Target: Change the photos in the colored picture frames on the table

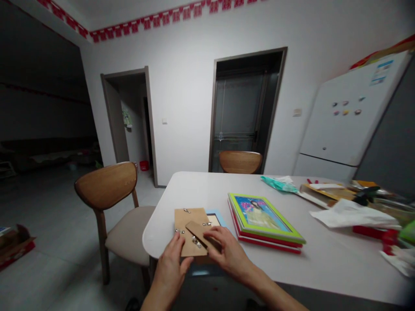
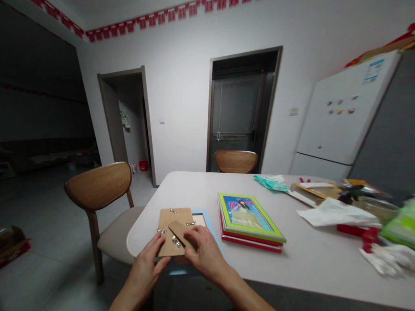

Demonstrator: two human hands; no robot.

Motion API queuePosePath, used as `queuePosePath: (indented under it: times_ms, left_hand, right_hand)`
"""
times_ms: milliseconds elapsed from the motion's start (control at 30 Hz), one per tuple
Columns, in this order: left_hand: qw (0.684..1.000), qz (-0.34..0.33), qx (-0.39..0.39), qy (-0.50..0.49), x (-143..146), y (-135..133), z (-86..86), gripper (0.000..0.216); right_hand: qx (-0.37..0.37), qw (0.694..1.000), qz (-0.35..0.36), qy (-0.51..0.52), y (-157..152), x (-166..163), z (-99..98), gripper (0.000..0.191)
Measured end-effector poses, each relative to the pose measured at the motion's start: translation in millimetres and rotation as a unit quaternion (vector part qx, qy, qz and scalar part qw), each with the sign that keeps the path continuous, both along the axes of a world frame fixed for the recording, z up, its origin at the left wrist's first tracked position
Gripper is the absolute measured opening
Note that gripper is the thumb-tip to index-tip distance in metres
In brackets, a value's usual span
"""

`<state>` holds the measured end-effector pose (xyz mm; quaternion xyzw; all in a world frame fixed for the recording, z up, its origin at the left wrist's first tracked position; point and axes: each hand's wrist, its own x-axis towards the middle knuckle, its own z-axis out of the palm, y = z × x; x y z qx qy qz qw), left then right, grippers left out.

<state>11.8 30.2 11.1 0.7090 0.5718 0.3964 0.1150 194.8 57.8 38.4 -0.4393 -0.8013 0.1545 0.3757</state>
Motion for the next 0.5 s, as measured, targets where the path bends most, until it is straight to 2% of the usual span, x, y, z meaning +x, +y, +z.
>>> queuePosePath:
  times_ms: [100, 200, 367, 500]
  left_hand:
    - [0.999, -0.039, -0.017, 0.012, 23.7, 1.8, -3.1, 0.039]
    - [0.997, -0.051, -0.036, 0.055, 32.6, 2.7, -4.9, 0.033]
    - [0.992, -0.068, -0.059, 0.084, 31.4, -1.3, -6.1, 0.029]
    - [0.986, -0.095, -0.069, 0.12, 32.8, -6.9, -6.1, 0.028]
  right_hand:
    - [-0.031, 0.999, -0.029, -0.023, -0.1, 28.0, -8.4, 0.029]
    - [-0.035, 0.997, -0.039, -0.052, 2.0, 40.6, -19.0, 0.027]
    - [0.002, 0.991, -0.07, -0.112, 5.6, 35.9, -34.1, 0.026]
    - [0.027, 0.985, -0.069, -0.157, 4.1, 28.5, -35.1, 0.023]
